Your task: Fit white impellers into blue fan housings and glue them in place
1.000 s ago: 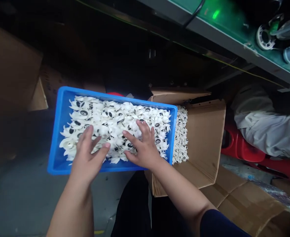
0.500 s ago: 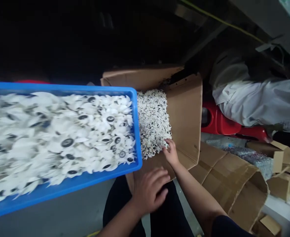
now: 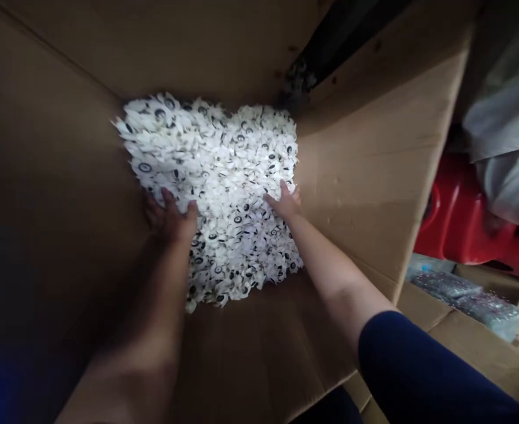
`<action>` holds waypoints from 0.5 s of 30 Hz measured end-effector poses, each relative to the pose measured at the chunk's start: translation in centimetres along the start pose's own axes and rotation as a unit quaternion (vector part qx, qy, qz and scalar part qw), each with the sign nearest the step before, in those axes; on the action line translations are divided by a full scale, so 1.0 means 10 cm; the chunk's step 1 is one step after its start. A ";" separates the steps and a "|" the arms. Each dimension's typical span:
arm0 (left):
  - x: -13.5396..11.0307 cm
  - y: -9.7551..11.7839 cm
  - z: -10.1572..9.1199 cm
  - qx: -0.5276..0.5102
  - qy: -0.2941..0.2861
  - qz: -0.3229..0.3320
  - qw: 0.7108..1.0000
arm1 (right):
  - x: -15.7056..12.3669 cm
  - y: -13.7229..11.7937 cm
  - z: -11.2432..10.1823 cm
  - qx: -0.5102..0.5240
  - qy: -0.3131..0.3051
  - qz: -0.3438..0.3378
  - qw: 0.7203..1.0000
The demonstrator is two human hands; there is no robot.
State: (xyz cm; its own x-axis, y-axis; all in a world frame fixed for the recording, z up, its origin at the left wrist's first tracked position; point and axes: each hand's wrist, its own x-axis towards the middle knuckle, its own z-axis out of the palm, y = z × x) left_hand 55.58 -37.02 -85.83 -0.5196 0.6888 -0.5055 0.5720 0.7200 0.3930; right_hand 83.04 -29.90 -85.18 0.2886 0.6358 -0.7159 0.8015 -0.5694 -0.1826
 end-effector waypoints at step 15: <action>0.06 0.02 0.12 -0.051 -0.193 -0.090 0.976 | -0.20 -0.22 0.12 -0.100 -0.175 -0.116 0.973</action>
State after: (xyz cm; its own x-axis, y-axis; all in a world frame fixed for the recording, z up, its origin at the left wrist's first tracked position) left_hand 56.14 -36.57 -87.02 -0.3160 0.4812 -0.8176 0.4176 0.8444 0.3356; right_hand 80.07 -30.56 -84.10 -0.0800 0.4990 -0.8629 0.9199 -0.2965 -0.2567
